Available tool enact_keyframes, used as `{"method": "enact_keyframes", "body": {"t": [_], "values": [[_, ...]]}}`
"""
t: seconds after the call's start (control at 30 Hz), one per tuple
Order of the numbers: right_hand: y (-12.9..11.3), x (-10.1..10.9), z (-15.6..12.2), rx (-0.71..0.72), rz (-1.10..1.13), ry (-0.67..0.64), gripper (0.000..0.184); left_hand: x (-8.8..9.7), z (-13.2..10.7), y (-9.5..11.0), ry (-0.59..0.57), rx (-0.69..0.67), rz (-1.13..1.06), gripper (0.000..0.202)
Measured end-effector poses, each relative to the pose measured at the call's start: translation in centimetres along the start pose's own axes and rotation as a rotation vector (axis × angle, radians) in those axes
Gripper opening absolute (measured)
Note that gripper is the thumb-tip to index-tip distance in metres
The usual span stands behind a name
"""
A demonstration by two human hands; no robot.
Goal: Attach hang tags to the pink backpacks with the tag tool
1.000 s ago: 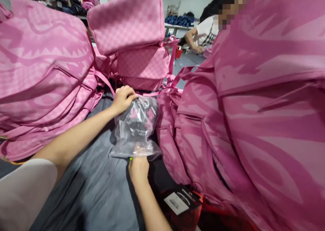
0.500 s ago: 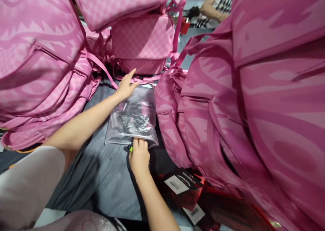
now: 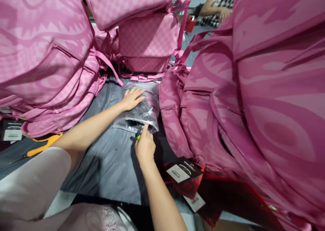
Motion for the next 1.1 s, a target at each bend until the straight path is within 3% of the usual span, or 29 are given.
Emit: {"method": "enact_keyframes", "body": {"t": [0.1,0.17,0.3,0.37,0.43,0.47,0.53,0.63,0.7,0.8,0.9,0.97,1.03,1.1], "values": [[-0.4,0.7,0.3,0.043,-0.104,-0.015,0.048,1.3,-4.3,0.6,0.065,0.0,0.037,0.057],[-0.5,0.8,0.0,0.066,-0.092,-0.001,0.045,3.8,-7.6,0.8,0.168,0.029,0.095,0.058],[-0.1,0.2,0.8,0.093,-0.13,0.071,0.058,12.1,-13.4,-0.5,0.469,0.156,0.288,0.061],[-0.1,-0.2,1.4,0.155,-0.142,0.086,0.05,16.8,-16.1,-2.6,0.653,0.276,0.387,0.071],[0.2,-0.4,1.1,0.201,-0.114,0.095,0.049,20.3,-18.6,-5.7,0.772,0.416,0.435,0.087],[0.5,-0.4,0.5,0.207,-0.09,0.102,0.05,21.4,-19.6,-7.4,0.79,0.477,0.431,0.091],[1.3,-0.5,-1.3,0.205,-0.046,0.113,0.053,22.2,-20.9,-10.3,0.76,0.549,0.374,0.076],[2.5,-0.8,-4.4,0.218,-0.002,0.098,0.048,22.2,-22.1,-11.7,0.742,0.529,0.297,0.047],[3.0,-1.0,-5.8,0.224,0.028,0.084,0.047,23.1,-23.3,-10.5,0.796,0.491,0.282,0.045],[2.3,-0.6,-7.1,0.236,0.122,0.059,0.049,26.3,-26.5,-7.0,0.924,0.42,0.296,0.041],[-0.7,0.4,-7.9,0.294,0.348,0.023,0.048,30.1,-31.3,-2.6,1.13,0.278,0.236,0.038],[-3.3,1.1,-8.4,0.321,0.6,-0.054,0.05,31.6,-35.5,0.3,1.312,0.132,0.029,0.041],[-5.7,1.5,-8.9,0.304,0.888,-0.197,0.063,31.7,-40.0,2.4,1.411,0.056,-0.231,0.041],[-7.8,1.6,-9.5,0.269,1.143,-0.366,0.081,30.2,-44.4,3.4,1.376,0.165,-0.318,0.046]]}}
Point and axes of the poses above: each hand's wrist, its own z-axis towards the middle knuckle, its own x-axis out of the back of the hand, y = z × x, the point moved 4 cm from there along z, towards the middle knuckle, and after that the axes turned 4 degrees about -x, right-handed, at the moved point
